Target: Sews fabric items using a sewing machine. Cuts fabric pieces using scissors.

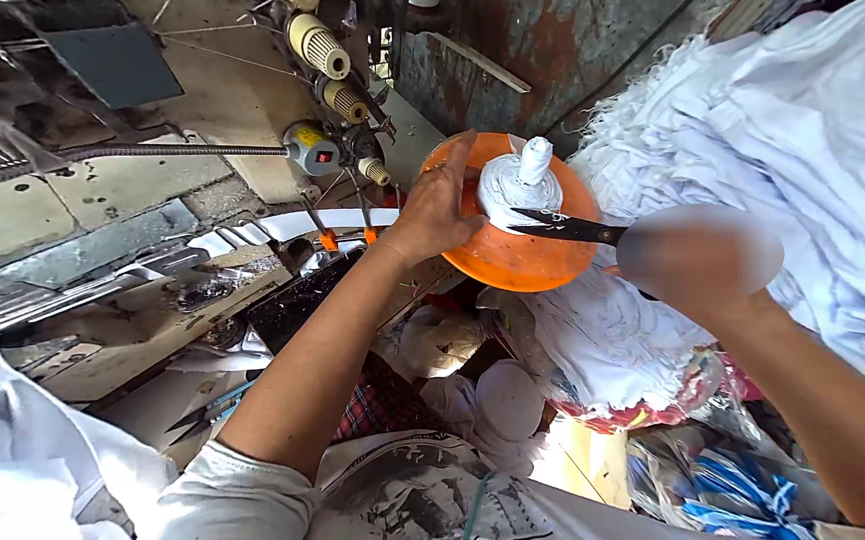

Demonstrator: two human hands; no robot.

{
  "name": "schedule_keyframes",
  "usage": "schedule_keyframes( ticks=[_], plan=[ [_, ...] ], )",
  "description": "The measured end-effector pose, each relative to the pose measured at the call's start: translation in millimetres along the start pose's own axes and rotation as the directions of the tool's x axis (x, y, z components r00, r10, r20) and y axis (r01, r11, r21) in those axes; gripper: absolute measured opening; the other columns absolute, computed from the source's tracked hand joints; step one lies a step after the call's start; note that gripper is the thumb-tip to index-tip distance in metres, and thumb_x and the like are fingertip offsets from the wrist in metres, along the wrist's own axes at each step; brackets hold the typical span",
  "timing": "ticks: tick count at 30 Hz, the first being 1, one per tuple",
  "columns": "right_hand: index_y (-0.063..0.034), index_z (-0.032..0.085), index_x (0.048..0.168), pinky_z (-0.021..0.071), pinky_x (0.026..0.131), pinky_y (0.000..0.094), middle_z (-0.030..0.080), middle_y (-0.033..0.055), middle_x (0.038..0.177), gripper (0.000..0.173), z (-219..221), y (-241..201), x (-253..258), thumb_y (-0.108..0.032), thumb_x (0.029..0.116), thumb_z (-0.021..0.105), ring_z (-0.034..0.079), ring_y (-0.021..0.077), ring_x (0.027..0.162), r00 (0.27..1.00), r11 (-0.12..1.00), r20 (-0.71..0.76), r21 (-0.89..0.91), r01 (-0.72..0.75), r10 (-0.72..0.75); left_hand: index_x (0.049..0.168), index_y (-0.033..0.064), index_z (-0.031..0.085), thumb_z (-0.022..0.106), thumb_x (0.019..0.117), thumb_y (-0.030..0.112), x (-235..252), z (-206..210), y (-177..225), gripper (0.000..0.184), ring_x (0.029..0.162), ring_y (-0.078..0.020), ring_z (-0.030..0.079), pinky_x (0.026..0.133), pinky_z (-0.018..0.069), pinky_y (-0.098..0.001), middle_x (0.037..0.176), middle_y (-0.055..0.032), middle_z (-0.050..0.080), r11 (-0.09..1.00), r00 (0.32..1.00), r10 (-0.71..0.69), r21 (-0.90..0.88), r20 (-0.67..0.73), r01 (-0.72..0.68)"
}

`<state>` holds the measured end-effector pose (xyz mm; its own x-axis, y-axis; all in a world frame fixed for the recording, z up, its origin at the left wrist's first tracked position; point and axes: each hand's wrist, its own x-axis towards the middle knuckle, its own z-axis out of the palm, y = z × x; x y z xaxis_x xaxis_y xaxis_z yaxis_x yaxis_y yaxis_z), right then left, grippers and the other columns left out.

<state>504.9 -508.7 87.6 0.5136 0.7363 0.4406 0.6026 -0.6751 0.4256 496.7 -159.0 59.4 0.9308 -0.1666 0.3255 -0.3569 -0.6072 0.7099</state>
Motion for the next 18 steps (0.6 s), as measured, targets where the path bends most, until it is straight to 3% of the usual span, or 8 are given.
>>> schedule_keyframes(
  ticks=[4, 10, 15, 18],
  plan=[
    [0.0097, 0.058, 0.083, 0.0488, 0.054, 0.0548, 0.057, 0.0276, 0.074, 0.064, -4, -12, 10, -0.053, 0.0932, 0.062, 0.063, 0.0494, 0.069, 0.998, 0.999, 0.062, 0.03, -0.016, 0.014, 0.16, 0.0013, 0.023, 0.083, 0.08, 0.006, 1, 0, 0, 0.1, 0.129, -0.0308, 0.061, 0.112, 0.0441, -0.0503, 0.133, -0.0153, 0.067, 1.0, 1.0, -0.006, 0.005, 0.002, 0.006],
    [0.0098, 0.058, 0.085, 0.0481, 0.054, 0.0524, 0.056, 0.0265, 0.074, 0.053, -5, -23, 20, -0.041, 0.0876, 0.073, 0.063, 0.0476, 0.068, 0.998, 1.0, 0.062, 0.016, 0.009, -0.01, 0.159, 0.0002, 0.025, 0.083, 0.0804, 0.006, -1, 1, -4, 0.097, 0.127, -0.0301, 0.062, 0.113, 0.0437, -0.0494, 0.13, -0.0154, 0.069, 1.0, 1.0, 0.021, -0.009, -0.017, -0.021],
    [0.0084, 0.056, 0.079, 0.0454, 0.047, 0.0504, 0.055, 0.0251, 0.069, 0.055, -3, -26, 15, -0.045, 0.0918, 0.065, 0.062, 0.0468, 0.062, 0.999, 0.999, 0.024, 0.03, 0.025, -0.025, 0.158, -0.0014, 0.025, 0.081, 0.0798, 0.003, -2, 1, -2, 0.097, 0.124, -0.031, 0.064, 0.109, 0.0467, -0.0486, 0.128, -0.0164, 0.069, 1.0, 1.0, 0.019, 0.001, -0.015, -0.019],
    [0.0088, 0.056, 0.079, 0.0454, 0.046, 0.0499, 0.055, 0.0255, 0.069, 0.049, -6, -26, 14, -0.037, 0.0941, 0.064, 0.062, 0.0471, 0.062, 0.999, 0.999, 0.029, 0.035, 0.02, -0.021, 0.159, 0.0009, 0.023, 0.082, 0.0793, 0.004, -1, 0, 0, 0.099, 0.125, -0.0299, 0.064, 0.11, 0.0464, -0.0487, 0.13, -0.0153, 0.069, 1.0, 1.0, -0.006, 0.003, -0.009, 0.006]
  ],
)
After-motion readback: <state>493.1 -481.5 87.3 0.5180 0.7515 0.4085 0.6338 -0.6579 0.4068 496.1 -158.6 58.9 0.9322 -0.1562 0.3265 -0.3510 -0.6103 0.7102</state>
